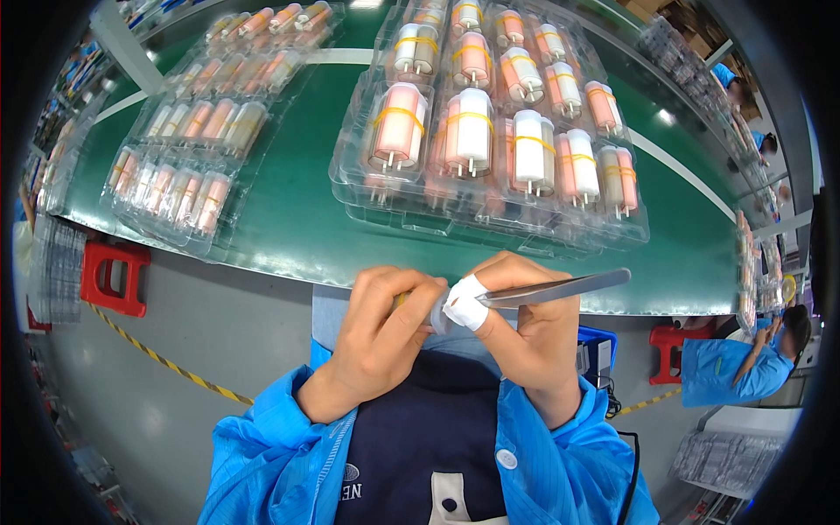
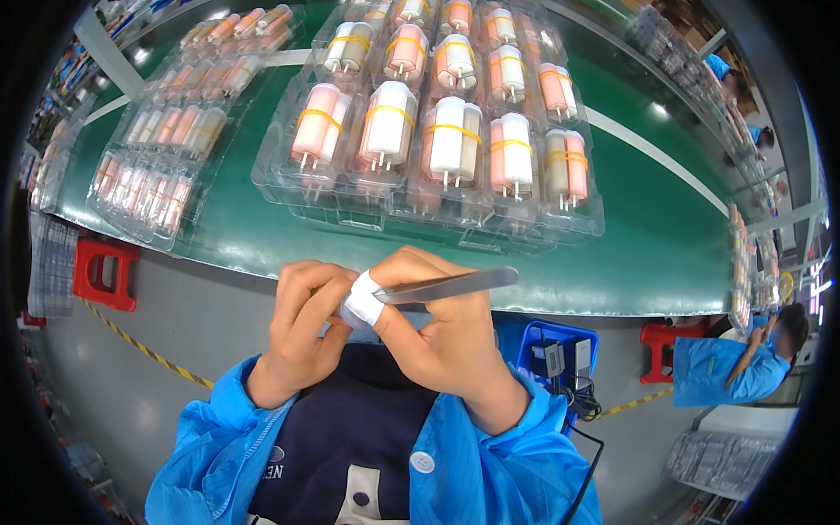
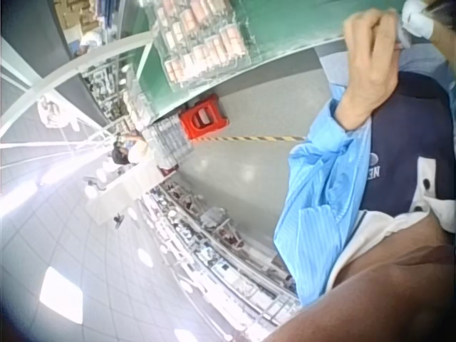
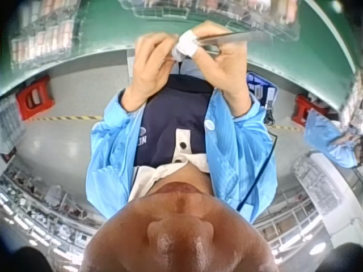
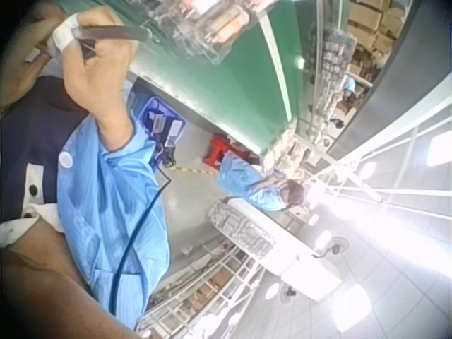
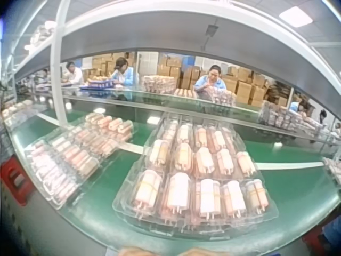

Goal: The person uses tweezers to insert small white components into the top of cylindrical objects. They pick up each cylinder from a clear plastic tray, perform the insertion, and place the item back into the tray. The process is repeated for multiple units in a factory setting.

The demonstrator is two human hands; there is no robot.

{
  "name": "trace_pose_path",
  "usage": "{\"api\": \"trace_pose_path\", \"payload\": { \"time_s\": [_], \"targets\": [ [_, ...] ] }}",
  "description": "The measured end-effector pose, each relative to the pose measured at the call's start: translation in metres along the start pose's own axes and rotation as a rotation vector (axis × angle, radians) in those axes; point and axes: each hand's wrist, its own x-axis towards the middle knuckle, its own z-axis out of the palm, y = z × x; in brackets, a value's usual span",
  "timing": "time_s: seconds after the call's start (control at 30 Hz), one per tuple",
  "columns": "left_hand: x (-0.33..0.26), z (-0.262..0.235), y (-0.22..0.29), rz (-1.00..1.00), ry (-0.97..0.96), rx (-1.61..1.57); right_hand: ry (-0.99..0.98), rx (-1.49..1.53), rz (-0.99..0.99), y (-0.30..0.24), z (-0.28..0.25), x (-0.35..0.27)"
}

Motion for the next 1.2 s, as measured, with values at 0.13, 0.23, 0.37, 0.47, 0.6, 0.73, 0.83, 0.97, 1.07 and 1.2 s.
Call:
{"api": "trace_pose_path", "payload": {
  "time_s": [0.13,0.23,0.37,0.47,0.6,0.73,0.83,0.97,1.07,1.2],
  "targets": [
    [0.0,-0.001,0.001,0.049,-0.04,0.041,-0.088,-0.032,0.062,-0.005,-0.008,0.003],
    [0.0,-0.001,0.001,0.022,-0.041,0.0,-0.078,0.08,0.092,-0.004,-0.009,0.003],
    [-0.001,-0.004,0.006,-0.237,-0.006,-0.37,0.107,0.372,0.058,0.002,-0.001,-0.005],
    [-0.004,-0.004,0.007,-0.375,-0.008,-0.655,0.203,0.412,0.013,0.002,0.001,-0.007],
    [-0.006,-0.004,0.003,-0.407,-0.049,-0.827,0.23,0.418,0.012,0.002,0.003,-0.008],
    [-0.009,-0.002,-0.001,-0.408,-0.064,-0.938,0.213,0.412,0.001,0.005,0.005,-0.009],
    [-0.008,-0.001,0.0,-0.439,-0.081,-1.087,0.209,0.392,-0.032,0.005,0.005,-0.009],
    [-0.004,-0.002,0.004,-0.529,-0.085,-1.25,0.173,0.338,-0.076,0.004,0.004,-0.01],
    [-0.003,-0.001,0.003,-0.532,-0.131,-1.235,0.163,0.331,-0.071,0.002,0.005,-0.011],
    [-0.004,0.002,-0.001,-0.494,-0.178,-1.231,0.144,0.313,-0.061,-0.002,0.004,-0.011]
  ]
}}
